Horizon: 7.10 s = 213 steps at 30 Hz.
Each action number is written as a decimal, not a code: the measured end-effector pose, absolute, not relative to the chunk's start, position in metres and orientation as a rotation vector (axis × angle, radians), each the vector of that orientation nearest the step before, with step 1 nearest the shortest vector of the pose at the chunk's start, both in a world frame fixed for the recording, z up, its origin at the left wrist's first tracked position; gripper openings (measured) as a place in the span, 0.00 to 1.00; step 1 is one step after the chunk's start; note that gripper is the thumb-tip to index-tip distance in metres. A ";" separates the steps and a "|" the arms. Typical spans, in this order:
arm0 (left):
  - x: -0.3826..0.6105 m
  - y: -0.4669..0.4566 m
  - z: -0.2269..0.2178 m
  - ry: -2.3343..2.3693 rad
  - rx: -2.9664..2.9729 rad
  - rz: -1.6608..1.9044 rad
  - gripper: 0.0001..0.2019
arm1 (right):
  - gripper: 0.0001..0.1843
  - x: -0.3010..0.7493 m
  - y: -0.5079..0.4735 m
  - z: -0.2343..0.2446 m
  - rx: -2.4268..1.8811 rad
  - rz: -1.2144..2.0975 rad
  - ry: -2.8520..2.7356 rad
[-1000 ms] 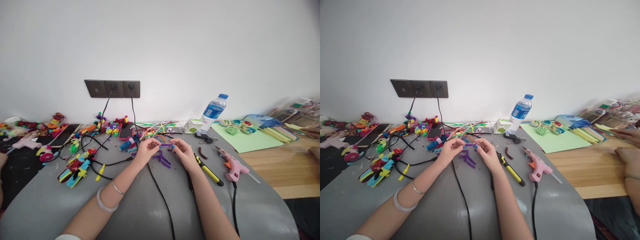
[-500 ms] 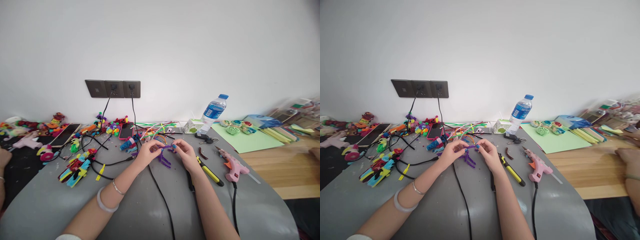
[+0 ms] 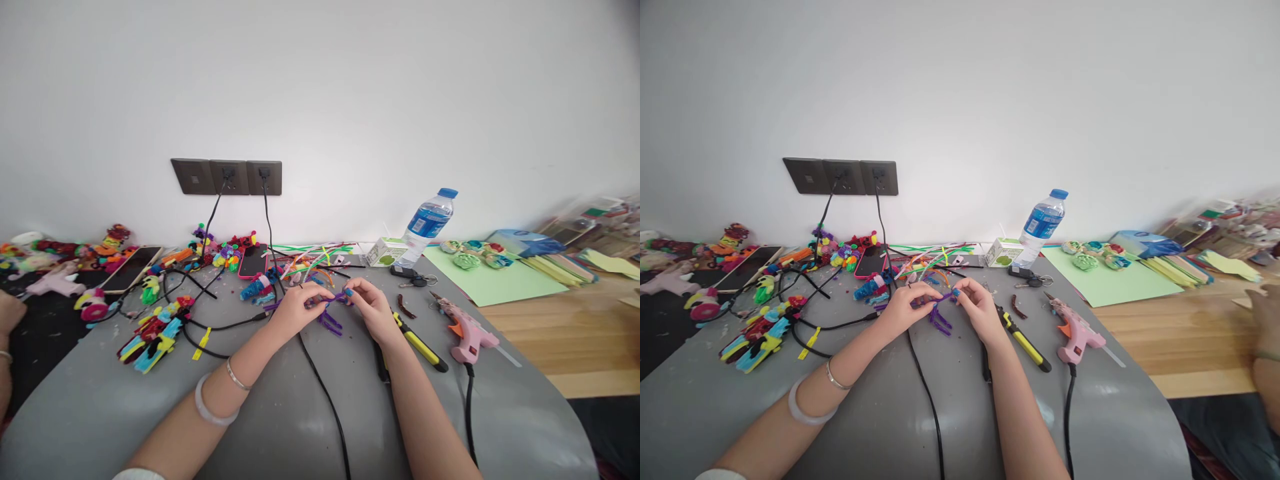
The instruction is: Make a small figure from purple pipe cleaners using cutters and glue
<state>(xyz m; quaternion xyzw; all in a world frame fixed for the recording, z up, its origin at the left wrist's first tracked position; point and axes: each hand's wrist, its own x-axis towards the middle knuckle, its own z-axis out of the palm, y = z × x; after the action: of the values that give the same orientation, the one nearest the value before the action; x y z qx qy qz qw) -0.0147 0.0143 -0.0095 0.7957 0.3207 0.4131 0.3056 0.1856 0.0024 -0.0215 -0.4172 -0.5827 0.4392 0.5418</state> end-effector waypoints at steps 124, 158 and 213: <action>-0.014 0.008 -0.008 0.868 2.237 1.115 0.11 | 0.11 0.186 0.004 -0.024 -0.992 1.013 -1.301; -0.008 0.011 -0.012 0.893 1.555 1.075 0.10 | 0.14 0.185 0.005 -0.024 -0.984 1.031 -1.264; -0.007 0.010 -0.008 0.916 1.601 1.072 0.10 | 0.14 0.184 0.002 -0.022 -1.015 0.873 -1.404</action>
<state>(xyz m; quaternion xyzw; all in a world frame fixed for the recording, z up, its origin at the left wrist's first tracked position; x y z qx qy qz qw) -0.0070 0.0098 -0.0085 0.6570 0.3760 0.4400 0.4830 0.1836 0.0020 -0.0217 -0.4316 -0.5970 0.3710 0.5653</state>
